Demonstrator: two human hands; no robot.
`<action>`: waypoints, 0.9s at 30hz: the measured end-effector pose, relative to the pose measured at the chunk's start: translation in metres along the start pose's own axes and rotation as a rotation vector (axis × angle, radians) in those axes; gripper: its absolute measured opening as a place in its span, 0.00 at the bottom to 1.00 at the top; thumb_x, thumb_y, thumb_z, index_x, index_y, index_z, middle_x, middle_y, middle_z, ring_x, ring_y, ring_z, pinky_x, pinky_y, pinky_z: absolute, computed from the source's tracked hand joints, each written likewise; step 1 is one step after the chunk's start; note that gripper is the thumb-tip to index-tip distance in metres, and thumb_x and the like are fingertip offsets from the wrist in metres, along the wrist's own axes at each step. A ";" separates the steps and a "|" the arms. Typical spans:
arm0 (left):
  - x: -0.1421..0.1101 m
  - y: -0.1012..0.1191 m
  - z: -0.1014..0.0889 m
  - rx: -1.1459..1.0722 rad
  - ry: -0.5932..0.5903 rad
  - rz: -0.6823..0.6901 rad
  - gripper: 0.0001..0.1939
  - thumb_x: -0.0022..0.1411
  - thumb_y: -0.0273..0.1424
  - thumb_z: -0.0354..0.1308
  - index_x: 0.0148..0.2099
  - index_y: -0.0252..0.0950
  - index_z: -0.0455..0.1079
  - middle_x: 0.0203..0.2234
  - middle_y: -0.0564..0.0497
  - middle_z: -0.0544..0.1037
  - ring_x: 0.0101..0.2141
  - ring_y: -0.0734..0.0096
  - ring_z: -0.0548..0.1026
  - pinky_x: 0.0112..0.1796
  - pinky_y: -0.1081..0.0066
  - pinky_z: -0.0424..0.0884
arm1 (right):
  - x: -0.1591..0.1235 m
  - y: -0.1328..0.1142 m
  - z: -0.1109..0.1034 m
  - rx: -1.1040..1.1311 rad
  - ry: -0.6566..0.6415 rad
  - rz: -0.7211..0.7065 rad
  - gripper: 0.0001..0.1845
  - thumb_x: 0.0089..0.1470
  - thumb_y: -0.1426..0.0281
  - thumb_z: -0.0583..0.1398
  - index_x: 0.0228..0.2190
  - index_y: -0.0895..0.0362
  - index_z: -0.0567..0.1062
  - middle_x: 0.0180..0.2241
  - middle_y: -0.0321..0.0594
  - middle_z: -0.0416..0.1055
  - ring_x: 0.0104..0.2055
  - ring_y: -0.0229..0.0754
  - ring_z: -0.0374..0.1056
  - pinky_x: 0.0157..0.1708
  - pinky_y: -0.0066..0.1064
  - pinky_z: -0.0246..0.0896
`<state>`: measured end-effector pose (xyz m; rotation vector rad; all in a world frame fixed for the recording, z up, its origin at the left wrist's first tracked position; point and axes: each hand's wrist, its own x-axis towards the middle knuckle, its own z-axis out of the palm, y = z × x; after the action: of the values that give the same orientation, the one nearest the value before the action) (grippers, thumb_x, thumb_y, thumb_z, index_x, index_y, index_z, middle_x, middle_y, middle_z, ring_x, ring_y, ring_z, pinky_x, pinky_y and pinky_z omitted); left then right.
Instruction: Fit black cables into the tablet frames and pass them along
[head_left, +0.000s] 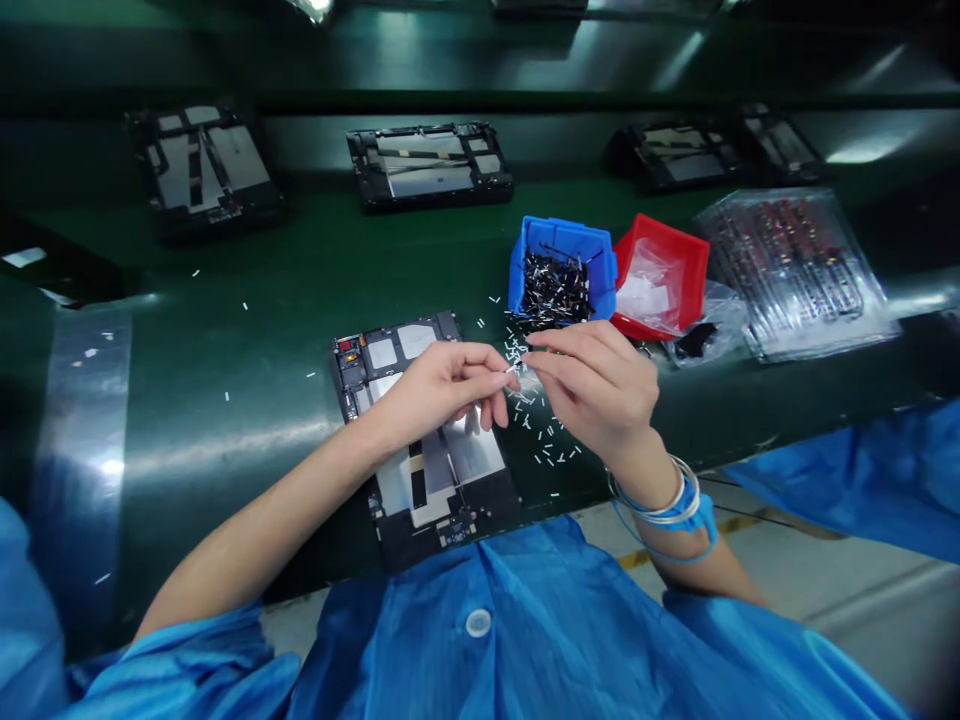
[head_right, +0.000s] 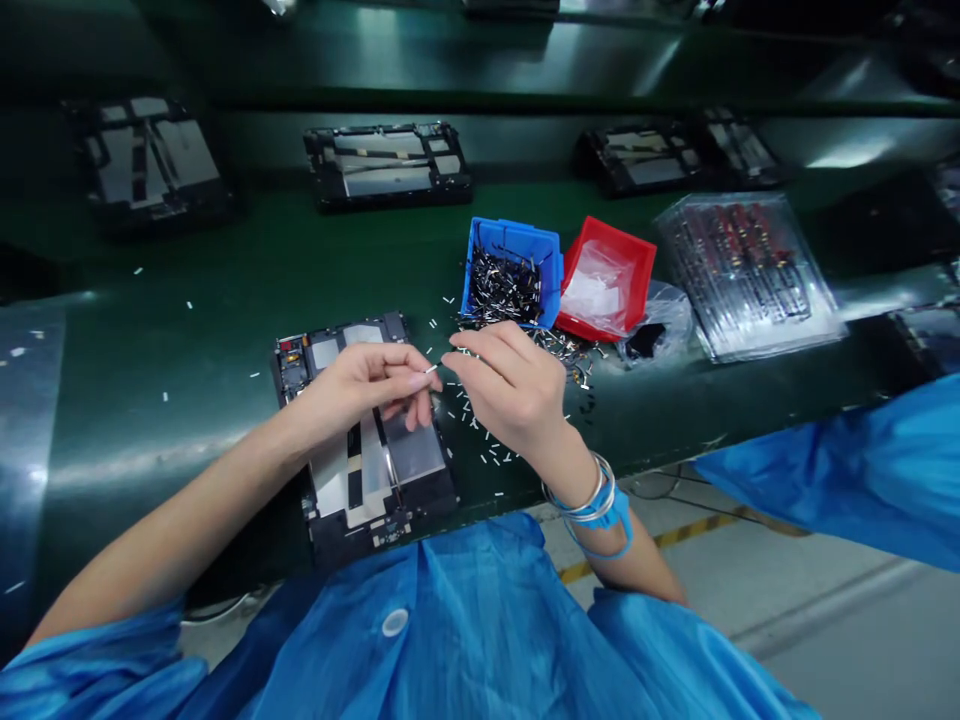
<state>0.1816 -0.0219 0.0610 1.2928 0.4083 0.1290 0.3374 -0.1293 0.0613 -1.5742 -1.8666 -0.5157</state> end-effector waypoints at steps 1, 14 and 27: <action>0.000 0.000 0.001 0.013 0.033 0.019 0.12 0.59 0.37 0.61 0.33 0.32 0.71 0.21 0.49 0.77 0.20 0.76 0.72 0.18 0.79 0.59 | -0.001 -0.003 0.000 -0.006 0.018 0.015 0.09 0.54 0.77 0.59 0.28 0.52 0.77 0.33 0.37 0.79 0.34 0.41 0.72 0.33 0.36 0.70; -0.002 -0.016 0.016 0.238 0.188 0.120 0.15 0.62 0.25 0.51 0.50 0.31 0.72 0.31 0.45 0.81 0.29 0.68 0.79 0.26 0.73 0.73 | -0.015 -0.017 -0.006 -0.111 0.094 0.172 0.11 0.51 0.81 0.59 0.35 0.56 0.76 0.31 0.40 0.79 0.32 0.41 0.72 0.32 0.33 0.70; -0.002 -0.021 0.019 0.064 0.127 0.084 0.30 0.59 0.18 0.50 0.63 0.35 0.56 0.37 0.47 0.80 0.32 0.71 0.78 0.32 0.74 0.76 | -0.021 -0.029 0.007 0.084 -0.001 0.126 0.05 0.54 0.76 0.60 0.33 0.57 0.75 0.32 0.41 0.78 0.33 0.41 0.70 0.30 0.33 0.67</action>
<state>0.1836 -0.0458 0.0452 1.3699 0.4699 0.2724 0.3090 -0.1456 0.0449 -1.6236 -1.7530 -0.3752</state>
